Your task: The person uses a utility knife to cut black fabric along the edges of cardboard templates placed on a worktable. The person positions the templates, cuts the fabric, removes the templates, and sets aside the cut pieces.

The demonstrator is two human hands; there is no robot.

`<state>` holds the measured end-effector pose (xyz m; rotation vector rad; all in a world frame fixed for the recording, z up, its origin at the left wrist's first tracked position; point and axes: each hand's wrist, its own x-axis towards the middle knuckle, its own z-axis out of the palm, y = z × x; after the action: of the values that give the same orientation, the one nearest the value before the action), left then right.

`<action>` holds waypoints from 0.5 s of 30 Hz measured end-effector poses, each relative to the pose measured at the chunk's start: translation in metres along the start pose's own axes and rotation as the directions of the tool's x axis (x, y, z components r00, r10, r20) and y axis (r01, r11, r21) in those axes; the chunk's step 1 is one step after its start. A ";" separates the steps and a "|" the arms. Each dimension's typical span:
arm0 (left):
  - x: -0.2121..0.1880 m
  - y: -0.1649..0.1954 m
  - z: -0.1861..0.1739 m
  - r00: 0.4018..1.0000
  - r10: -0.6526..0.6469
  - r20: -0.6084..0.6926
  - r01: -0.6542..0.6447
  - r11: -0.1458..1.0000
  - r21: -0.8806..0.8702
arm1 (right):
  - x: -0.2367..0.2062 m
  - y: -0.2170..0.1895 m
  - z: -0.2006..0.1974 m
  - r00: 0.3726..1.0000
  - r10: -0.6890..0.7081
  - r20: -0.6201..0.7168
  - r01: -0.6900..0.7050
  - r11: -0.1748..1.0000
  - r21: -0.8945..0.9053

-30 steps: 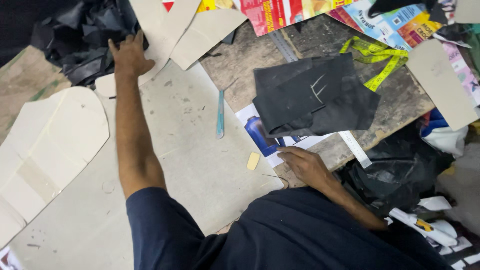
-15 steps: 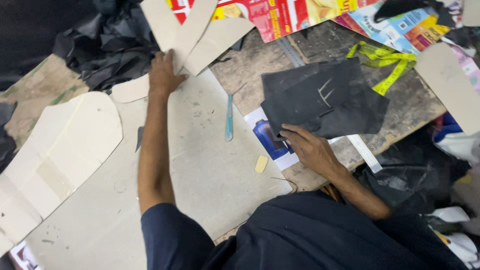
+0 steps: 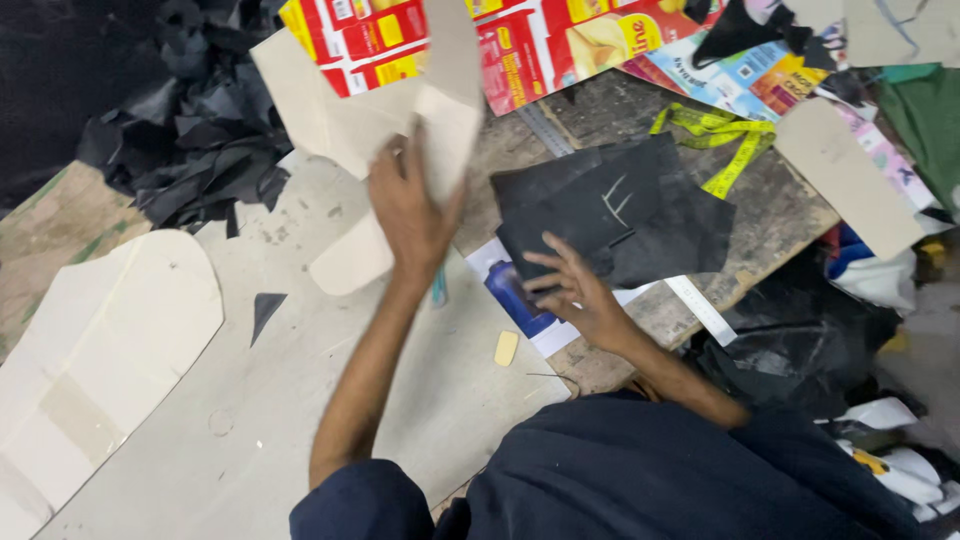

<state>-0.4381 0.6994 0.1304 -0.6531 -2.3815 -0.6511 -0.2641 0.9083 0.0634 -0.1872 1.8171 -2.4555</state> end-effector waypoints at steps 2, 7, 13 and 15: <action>-0.019 0.061 0.000 0.964 0.250 0.097 -0.245 0.968 -0.060 | 0.010 0.002 -0.005 0.987 -0.087 -0.132 0.118 0.961 0.252; -0.040 0.114 -0.015 0.896 0.414 0.159 -0.390 0.907 -0.158 | 0.025 -0.011 -0.029 0.831 -0.189 -0.523 0.223 0.975 0.002; -0.086 0.096 -0.049 0.951 0.132 0.281 -0.042 0.951 -0.306 | 0.065 -0.051 -0.118 0.734 -0.505 -0.454 0.357 0.856 -0.374; -0.111 0.086 -0.062 0.924 0.038 0.382 0.116 0.921 -0.372 | 0.096 -0.067 -0.167 0.688 -0.596 -0.414 0.441 0.797 -0.413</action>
<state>-0.2850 0.6959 0.1297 -0.9790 -2.6485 -1.1227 -0.3832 1.0722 0.0842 -0.0491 2.6915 -2.7995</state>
